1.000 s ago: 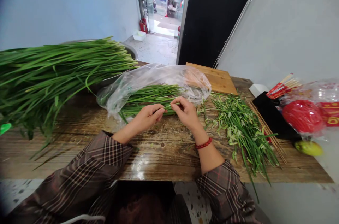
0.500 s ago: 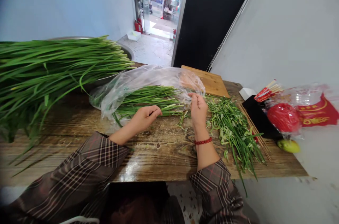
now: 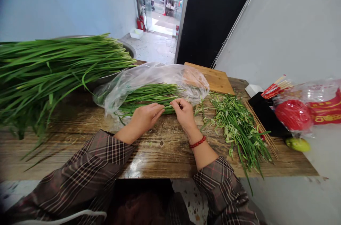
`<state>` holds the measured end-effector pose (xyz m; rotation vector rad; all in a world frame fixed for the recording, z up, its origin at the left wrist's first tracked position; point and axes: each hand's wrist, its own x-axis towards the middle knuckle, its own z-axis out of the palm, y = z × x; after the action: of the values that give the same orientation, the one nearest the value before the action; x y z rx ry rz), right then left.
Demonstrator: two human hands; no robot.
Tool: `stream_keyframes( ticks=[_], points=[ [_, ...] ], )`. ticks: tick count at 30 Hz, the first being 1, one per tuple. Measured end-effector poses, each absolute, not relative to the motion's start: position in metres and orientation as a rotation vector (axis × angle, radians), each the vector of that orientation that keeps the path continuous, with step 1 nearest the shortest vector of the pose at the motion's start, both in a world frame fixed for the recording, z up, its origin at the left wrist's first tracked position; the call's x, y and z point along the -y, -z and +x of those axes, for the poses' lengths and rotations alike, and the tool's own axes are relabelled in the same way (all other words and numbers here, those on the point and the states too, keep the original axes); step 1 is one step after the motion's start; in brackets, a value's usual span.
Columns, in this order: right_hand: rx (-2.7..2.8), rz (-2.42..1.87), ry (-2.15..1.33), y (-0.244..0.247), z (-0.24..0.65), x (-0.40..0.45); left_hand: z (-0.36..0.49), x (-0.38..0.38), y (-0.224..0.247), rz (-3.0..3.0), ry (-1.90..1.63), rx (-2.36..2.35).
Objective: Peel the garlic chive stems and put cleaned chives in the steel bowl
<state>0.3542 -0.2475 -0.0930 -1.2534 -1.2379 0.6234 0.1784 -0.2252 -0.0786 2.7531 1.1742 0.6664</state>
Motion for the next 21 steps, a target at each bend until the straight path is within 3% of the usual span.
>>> stream_keyframes(
  ticks=[7, 14, 21],
  points=[
    [0.922, -1.314, -0.440, 0.090, 0.410, 0.239, 0.172, 0.209, 0.081, 2.501, -1.052, -1.132],
    [1.665, -1.504, -0.222, 0.085, 0.431, 0.244, 0.163, 0.199, 0.066, 2.406, -1.517, -1.076],
    [2.045, -1.517, -0.211, 0.094, 0.409, 0.242, 0.163, 0.209, 0.067, 2.493, -1.099, -1.365]
  ],
)
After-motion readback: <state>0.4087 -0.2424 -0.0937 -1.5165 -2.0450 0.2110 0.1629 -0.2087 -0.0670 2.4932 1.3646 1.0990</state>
